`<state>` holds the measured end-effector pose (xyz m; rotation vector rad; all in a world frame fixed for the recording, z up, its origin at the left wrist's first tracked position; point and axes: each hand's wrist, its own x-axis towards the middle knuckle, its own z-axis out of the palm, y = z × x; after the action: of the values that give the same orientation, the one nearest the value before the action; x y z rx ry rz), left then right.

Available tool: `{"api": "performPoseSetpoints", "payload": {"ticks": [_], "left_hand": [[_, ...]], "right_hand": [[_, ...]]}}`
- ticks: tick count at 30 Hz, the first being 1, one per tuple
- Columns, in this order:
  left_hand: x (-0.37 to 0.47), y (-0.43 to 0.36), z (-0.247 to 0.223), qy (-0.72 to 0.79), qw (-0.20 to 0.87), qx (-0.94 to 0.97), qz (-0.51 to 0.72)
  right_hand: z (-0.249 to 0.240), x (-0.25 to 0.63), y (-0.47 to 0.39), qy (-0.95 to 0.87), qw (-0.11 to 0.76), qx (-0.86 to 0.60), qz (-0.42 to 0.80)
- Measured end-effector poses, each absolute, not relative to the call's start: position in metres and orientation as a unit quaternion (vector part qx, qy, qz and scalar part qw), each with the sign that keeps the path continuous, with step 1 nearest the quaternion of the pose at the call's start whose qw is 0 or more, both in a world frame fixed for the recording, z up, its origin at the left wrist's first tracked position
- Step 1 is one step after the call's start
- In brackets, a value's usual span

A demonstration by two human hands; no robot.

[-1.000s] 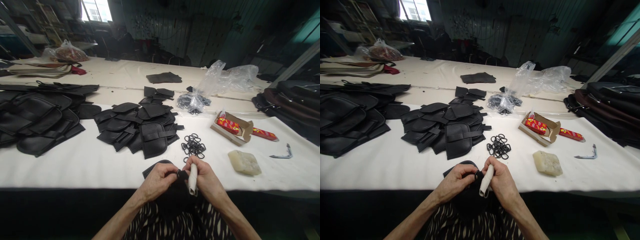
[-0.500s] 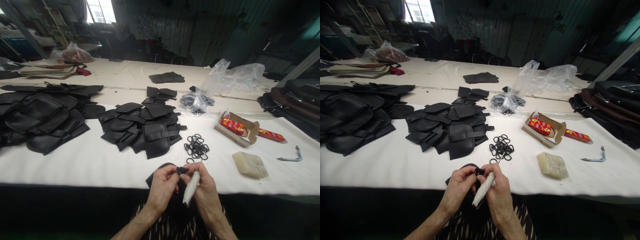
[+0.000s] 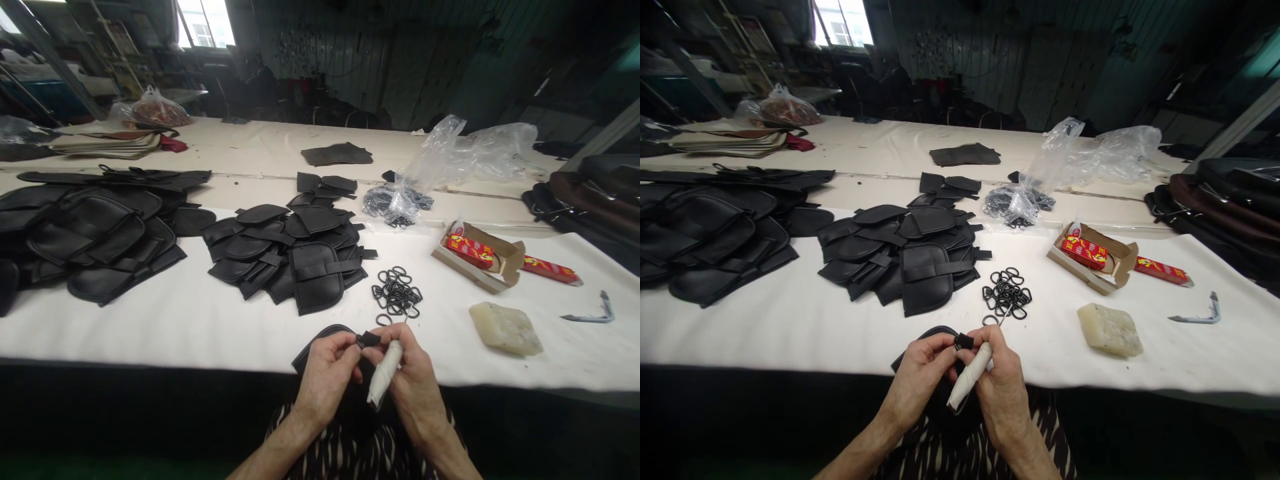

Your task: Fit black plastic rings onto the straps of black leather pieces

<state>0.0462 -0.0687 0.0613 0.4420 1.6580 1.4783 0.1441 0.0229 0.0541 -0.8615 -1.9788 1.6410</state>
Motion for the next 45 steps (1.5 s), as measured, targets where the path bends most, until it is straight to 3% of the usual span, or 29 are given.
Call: {"api": "performPoseSetpoints", "payload": {"ticks": [9, 16, 19, 21, 23, 28, 31, 36, 39, 45], "left_hand": [[0.050, -0.072, 0.058, 0.638, 0.449, 0.149, 0.608], [0.053, -0.087, 0.072, 0.690, 0.306, 0.157, 0.637], [0.049, -0.096, 0.071, 0.637, 0.463, 0.106, 0.608], [0.047, -0.099, 0.069, 0.525, 0.607, 0.042, 0.595], [0.045, -0.100, 0.068, 0.430, 0.675, -0.040, 0.598], [0.045, -0.096, 0.071, 0.406, 0.630, -0.138, 0.648], [0.048, -0.093, 0.073, 0.448, 0.599, -0.114, 0.654], [0.053, -0.088, 0.067, 0.464, 0.572, -0.082, 0.671], [0.057, -0.086, 0.062, 0.474, 0.546, -0.076, 0.687], [0.066, -0.081, 0.058, 0.513, 0.494, -0.070, 0.698]], "right_hand": [[0.052, 0.142, 0.020, -0.771, 0.221, -0.293, 0.521], [0.065, 0.148, 0.028, -0.802, 0.281, -0.247, 0.465], [0.078, 0.150, 0.031, -0.831, 0.320, -0.176, 0.420], [0.086, 0.150, 0.028, -0.854, 0.328, -0.112, 0.388], [0.091, 0.150, 0.021, -0.880, 0.329, -0.032, 0.342], [0.087, 0.150, -0.003, -0.898, 0.388, 0.083, 0.190], [0.077, 0.153, -0.010, -0.909, 0.371, 0.119, 0.148], [0.058, 0.158, -0.010, -0.896, 0.393, 0.104, 0.178], [0.052, 0.164, -0.005, -0.901, 0.335, 0.080, 0.264], [0.056, 0.171, -0.003, -0.843, 0.309, -0.113, 0.426]]}}
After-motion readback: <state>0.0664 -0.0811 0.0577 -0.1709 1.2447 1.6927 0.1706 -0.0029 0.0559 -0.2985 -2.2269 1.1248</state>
